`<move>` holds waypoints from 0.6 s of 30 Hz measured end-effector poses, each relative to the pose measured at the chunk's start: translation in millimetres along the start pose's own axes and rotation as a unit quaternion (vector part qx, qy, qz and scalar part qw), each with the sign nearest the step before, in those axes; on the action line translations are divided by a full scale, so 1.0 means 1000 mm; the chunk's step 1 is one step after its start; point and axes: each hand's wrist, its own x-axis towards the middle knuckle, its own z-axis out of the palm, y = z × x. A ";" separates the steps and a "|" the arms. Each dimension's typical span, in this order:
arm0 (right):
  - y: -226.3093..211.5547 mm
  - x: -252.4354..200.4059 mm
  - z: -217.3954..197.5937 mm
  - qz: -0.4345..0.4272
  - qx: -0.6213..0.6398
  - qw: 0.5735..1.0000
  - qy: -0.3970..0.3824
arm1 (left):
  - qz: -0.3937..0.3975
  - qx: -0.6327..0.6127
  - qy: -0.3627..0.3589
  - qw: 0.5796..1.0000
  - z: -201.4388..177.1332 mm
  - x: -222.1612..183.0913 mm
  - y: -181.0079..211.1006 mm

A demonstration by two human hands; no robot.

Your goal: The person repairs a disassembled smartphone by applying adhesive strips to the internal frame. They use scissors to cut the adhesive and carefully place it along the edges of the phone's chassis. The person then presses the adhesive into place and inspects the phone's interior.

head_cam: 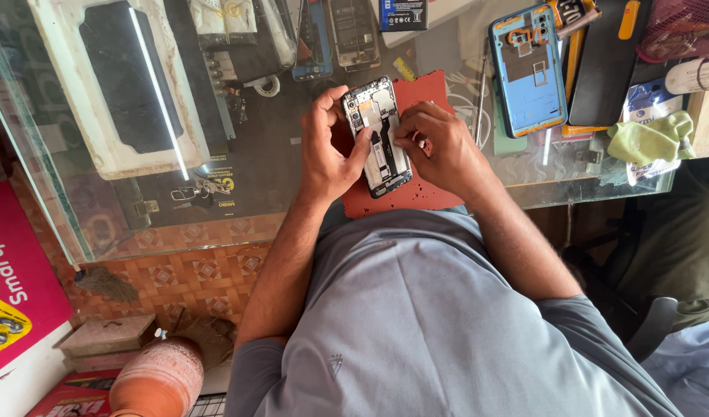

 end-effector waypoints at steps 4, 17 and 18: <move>0.009 0.004 -0.001 -0.003 0.013 1.000 -0.018 | 0.012 -0.069 -0.002 0.998 0.003 0.000 -0.005; 0.016 -0.002 0.004 -0.031 -0.018 0.999 -0.015 | 0.008 -0.063 -0.001 0.998 0.005 -0.001 -0.010; 0.015 -0.003 0.004 -0.035 -0.020 0.999 -0.008 | 0.004 -0.071 -0.001 0.997 0.005 0.000 -0.010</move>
